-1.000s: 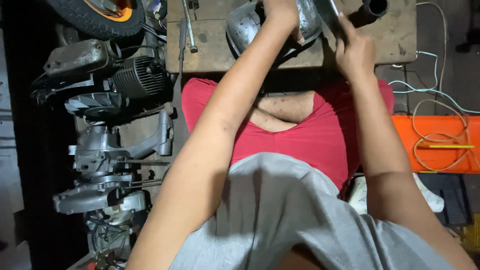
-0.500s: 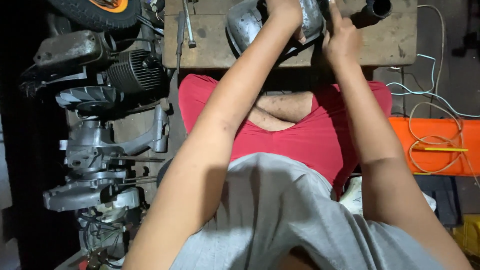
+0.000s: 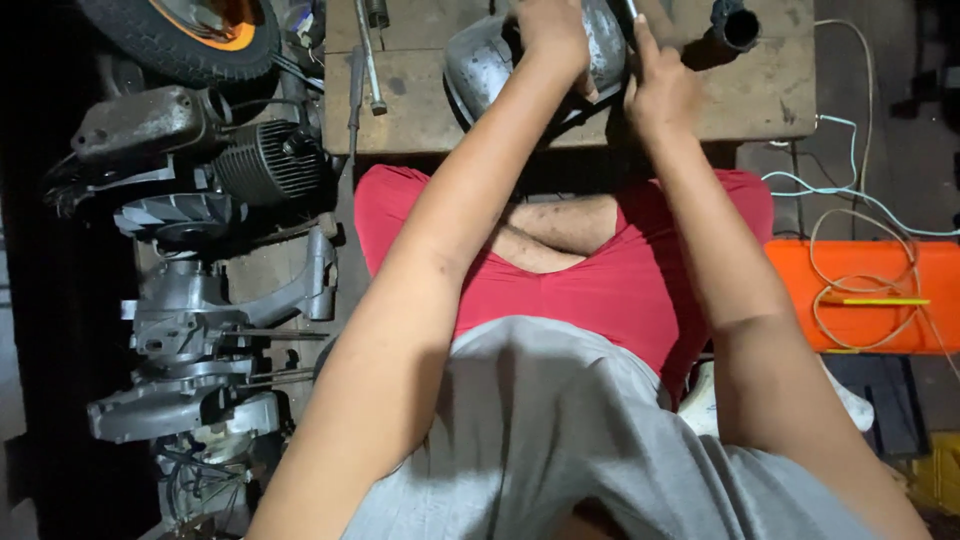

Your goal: The person is using a wire brush to clean rust and grime off a metal motorcycle component on a wooden work surface.

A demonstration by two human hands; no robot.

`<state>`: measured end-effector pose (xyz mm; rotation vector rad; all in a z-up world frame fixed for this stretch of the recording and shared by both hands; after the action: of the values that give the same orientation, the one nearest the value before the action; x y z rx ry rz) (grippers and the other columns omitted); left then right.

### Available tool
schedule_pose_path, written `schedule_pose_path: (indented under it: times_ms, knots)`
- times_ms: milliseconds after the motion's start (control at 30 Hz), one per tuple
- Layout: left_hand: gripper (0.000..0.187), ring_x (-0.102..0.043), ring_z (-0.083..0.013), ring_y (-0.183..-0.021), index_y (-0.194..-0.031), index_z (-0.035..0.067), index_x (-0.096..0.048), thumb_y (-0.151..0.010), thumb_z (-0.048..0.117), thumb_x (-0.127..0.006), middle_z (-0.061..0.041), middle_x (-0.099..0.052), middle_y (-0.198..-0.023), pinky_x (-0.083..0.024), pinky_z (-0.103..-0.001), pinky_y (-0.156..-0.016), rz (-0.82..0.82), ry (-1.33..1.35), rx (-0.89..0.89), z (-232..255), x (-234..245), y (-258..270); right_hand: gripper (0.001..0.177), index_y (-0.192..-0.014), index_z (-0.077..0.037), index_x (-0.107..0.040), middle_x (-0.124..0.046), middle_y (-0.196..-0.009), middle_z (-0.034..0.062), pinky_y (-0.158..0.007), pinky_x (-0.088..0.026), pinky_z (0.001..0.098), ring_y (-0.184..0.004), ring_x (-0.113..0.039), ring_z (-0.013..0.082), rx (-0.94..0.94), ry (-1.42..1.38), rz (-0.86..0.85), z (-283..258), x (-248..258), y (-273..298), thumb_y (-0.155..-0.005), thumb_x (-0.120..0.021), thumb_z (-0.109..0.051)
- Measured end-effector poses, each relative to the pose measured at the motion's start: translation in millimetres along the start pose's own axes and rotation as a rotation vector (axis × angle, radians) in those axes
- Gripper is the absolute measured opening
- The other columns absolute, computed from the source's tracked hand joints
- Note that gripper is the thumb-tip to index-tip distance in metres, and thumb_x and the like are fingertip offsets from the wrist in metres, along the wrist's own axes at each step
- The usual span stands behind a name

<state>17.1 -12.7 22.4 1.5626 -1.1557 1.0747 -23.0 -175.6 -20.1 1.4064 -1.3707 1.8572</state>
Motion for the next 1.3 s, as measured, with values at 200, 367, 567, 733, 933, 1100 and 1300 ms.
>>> schedule_pose_path:
  times_ms: [200,367,567,733,933,1100,1300]
  knots:
    - [0.143,-0.061,-0.0395,-0.110,-0.139,0.009,-0.052,-0.030,0.090,-0.096,-0.019,-0.058,-0.132,-0.055,-0.060,-0.091,0.031,0.002,0.032,-8,-36,-23,0.068,-0.157,-0.019,-0.049,-0.068,-0.092,0.0174,-0.053,-0.054,0.0483,-0.063,-0.066,0.0386,-0.042,-0.066,-0.039,-1,18,15,-0.092,-0.070,-0.014]
    - [0.139,-0.059,-0.0381,-0.110,-0.135,0.010,-0.054,-0.025,0.083,-0.100,-0.016,-0.060,-0.124,-0.054,-0.060,-0.091,0.012,0.042,0.033,-5,-41,-26,0.064,-0.155,-0.014,-0.052,-0.074,-0.097,0.0175,-0.057,-0.053,0.0475,-0.071,-0.068,0.0388,0.009,-0.233,0.040,7,35,36,-0.094,-0.068,-0.004]
    - [0.144,-0.058,-0.0372,-0.114,-0.140,0.005,-0.052,-0.031,0.087,-0.099,-0.018,-0.059,-0.129,-0.051,-0.055,-0.095,-0.023,0.033,-0.005,-8,-33,-19,0.070,-0.155,-0.017,-0.052,-0.067,-0.092,0.0202,-0.054,-0.054,0.0511,-0.063,-0.066,0.0426,-0.058,-0.122,-0.016,4,25,12,-0.088,-0.070,-0.008]
    - [0.139,-0.057,-0.0404,-0.113,-0.139,0.004,-0.050,-0.040,0.089,-0.097,-0.021,-0.056,-0.131,-0.053,-0.059,-0.092,-0.086,0.044,-0.025,-17,-17,-8,0.063,-0.153,-0.017,-0.053,-0.069,-0.088,0.0200,-0.054,-0.051,0.0512,-0.064,-0.065,0.0424,-0.104,-0.160,0.003,1,21,15,-0.093,-0.069,-0.012]
    - [0.139,-0.058,-0.0378,-0.107,-0.137,0.005,-0.050,-0.037,0.089,-0.098,-0.019,-0.058,-0.125,-0.054,-0.055,-0.087,-0.067,0.032,-0.022,-12,-28,-15,0.055,-0.149,-0.008,-0.058,-0.074,-0.093,0.0211,-0.057,-0.052,0.0474,-0.071,-0.068,0.0403,-0.101,-0.314,0.123,2,36,37,-0.095,-0.069,-0.003]
    - [0.137,-0.061,-0.0351,-0.106,-0.135,0.008,-0.054,-0.033,0.086,-0.099,-0.015,-0.061,-0.123,-0.055,-0.053,-0.089,-0.001,0.024,0.011,-10,-30,-15,0.056,-0.148,-0.009,-0.060,-0.072,-0.085,0.0214,-0.055,-0.051,0.0478,-0.065,-0.066,0.0403,-0.105,-0.302,0.125,1,28,21,-0.093,-0.068,-0.003]
    - [0.143,-0.060,-0.0368,-0.107,-0.140,0.004,-0.048,-0.036,0.089,-0.098,-0.018,-0.059,-0.126,-0.056,-0.055,-0.087,-0.034,0.015,0.009,-12,-30,-14,0.056,-0.148,-0.006,-0.058,-0.073,-0.085,0.0198,-0.059,-0.054,0.0437,-0.066,-0.067,0.0362,-0.123,-0.325,0.192,-6,17,24,-0.094,-0.070,-0.002]
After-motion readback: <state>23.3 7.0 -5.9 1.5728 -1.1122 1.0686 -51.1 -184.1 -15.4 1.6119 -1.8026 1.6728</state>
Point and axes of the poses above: each hand's wrist, its own y-axis away from the middle knuckle, its own x-axis out of the back of the hand, z = x × y, the point moved 5 cm from there along -y, towards the middle knuckle
